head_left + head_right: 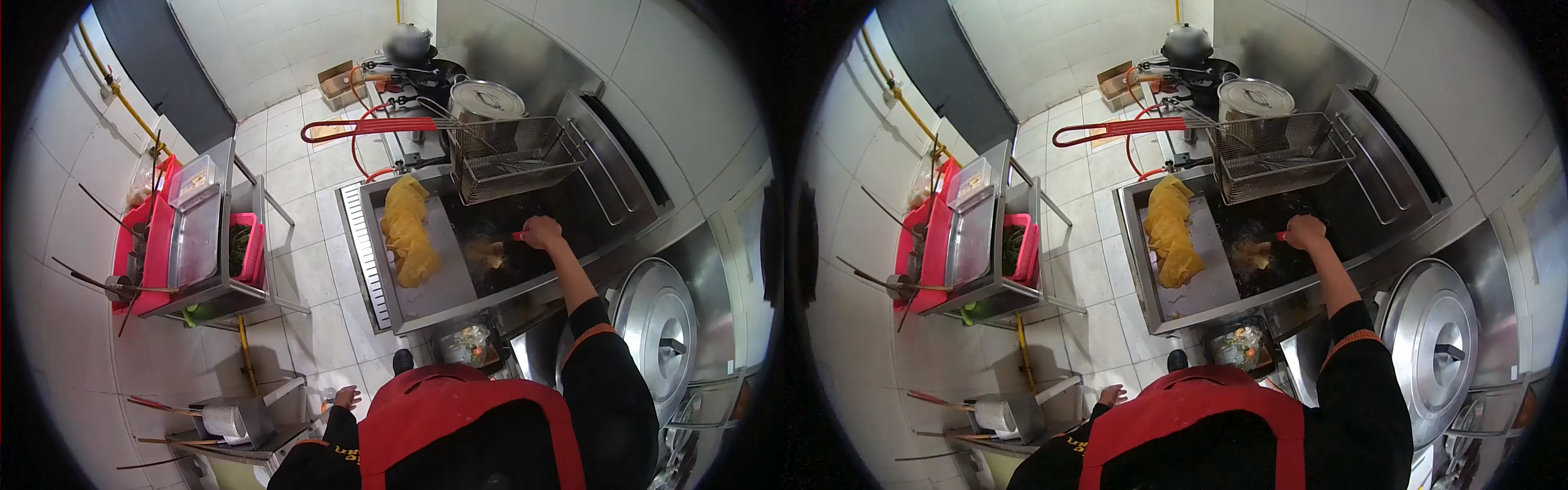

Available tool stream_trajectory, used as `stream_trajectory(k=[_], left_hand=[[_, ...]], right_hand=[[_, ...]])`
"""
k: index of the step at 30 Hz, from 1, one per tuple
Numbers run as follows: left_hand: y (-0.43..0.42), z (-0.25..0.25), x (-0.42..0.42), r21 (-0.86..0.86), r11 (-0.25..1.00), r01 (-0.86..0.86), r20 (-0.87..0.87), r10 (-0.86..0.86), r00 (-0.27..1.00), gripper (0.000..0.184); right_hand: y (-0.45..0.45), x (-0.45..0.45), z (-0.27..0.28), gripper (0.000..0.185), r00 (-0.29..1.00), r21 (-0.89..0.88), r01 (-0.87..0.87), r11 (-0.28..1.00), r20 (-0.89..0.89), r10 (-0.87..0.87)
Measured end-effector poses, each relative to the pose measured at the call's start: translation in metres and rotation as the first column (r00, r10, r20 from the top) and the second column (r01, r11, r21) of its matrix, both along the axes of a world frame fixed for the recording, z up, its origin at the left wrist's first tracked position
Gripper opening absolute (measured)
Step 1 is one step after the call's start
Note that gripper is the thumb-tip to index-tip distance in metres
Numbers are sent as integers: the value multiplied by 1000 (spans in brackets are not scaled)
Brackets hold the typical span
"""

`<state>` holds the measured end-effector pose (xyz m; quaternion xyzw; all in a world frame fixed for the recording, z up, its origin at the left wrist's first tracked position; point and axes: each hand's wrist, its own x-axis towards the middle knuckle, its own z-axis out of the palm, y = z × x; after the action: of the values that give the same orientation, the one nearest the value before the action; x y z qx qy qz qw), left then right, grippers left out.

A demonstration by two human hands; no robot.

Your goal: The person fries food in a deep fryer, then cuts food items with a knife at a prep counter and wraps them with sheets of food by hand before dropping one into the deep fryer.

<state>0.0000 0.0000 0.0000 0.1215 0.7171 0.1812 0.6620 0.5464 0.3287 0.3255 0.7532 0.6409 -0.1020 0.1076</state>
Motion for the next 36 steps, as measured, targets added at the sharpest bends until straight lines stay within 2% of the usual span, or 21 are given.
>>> stream_trajectory(k=[2, 3, 5, 7, 13, 18, 21, 24, 26, 29, 30, 32, 33, 34, 36], left_hand=[[-4, -11, 5, 17, 1000, 17, 22, -18, 1000, 34], [-10, 4, -19, 16, 998, 59, -39, -59, 997, 34], [-16, 4, -11, 27, 990, 138, -81, -135, 988, 33], [-17, 7, -9, 42, 957, 288, -146, -279, 949, 33], [-10, 2, -6, -81, 996, 27, -21, -28, 999, 33], [7, 12, 0, -35, 998, 44, -37, -45, 998, 36], [16, 35, 8, -28, 999, 42, -55, -44, 998, 36], [15, 31, 7, -23, 1000, 11, -39, -12, 999, 35], [4, 10, -1, -9, 1000, -30, -1, 30, 1000, 34], [-9, -6, -13, -111, 993, 31, -10, -33, 999, 34], [-13, 3, -13, -86, 987, 134, -46, -138, 989, 35], [-17, 20, -14, -51, 979, 199, -70, -202, 977, 35], [-18, 19, -14, -65, 989, 135, -47, -138, 989, 36], [-19, 19, -13, -80, 994, 71, -27, -73, 997, 36], [-19, 18, -14, -41, 979, 199, -79, -202, 976, 36]], right_hand=[[-4, 7, 13, 26, 1000, 64, -12, 998, 15, 11], [-9, -3, 13, 25, 1000, 66, 1, 998, -31, 1], [-11, 8, 30, 24, 999, 82, 16, 997, -42, -13], [-17, 15, 44, 25, 999, 105, 32, 994, -38, -28], [-27, 15, 27, 34, 995, 130, 49, 990, -95, -37], [-23, -13, 9, 39, 994, 66, -71, 995, -73, 76], [-19, -29, 4, 41, 990, 23, -128, 992, 68, 126], [-8, -33, -2, 45, 995, -58, -65, 996, 73, 69], [-3, -31, -4, 46, 1000, -50, 14, 999, 13, -13], [7, -13, -13, 43, 998, -17, 62, 998, -19, -63], [10, -5, -17, 42, 998, -4, 67, 998, -20, -67], [15, 19, -19, 42, 995, -48, 84, 995, -48, -86], [15, 22, -15, 43, 993, -71, 93, 993, -60, -98], [11, 26, -4, 40, 978, -100, 141, 985, -138, -154], [8, 43, -3, 39, 962, -78, 131, 988, -231, -146]])
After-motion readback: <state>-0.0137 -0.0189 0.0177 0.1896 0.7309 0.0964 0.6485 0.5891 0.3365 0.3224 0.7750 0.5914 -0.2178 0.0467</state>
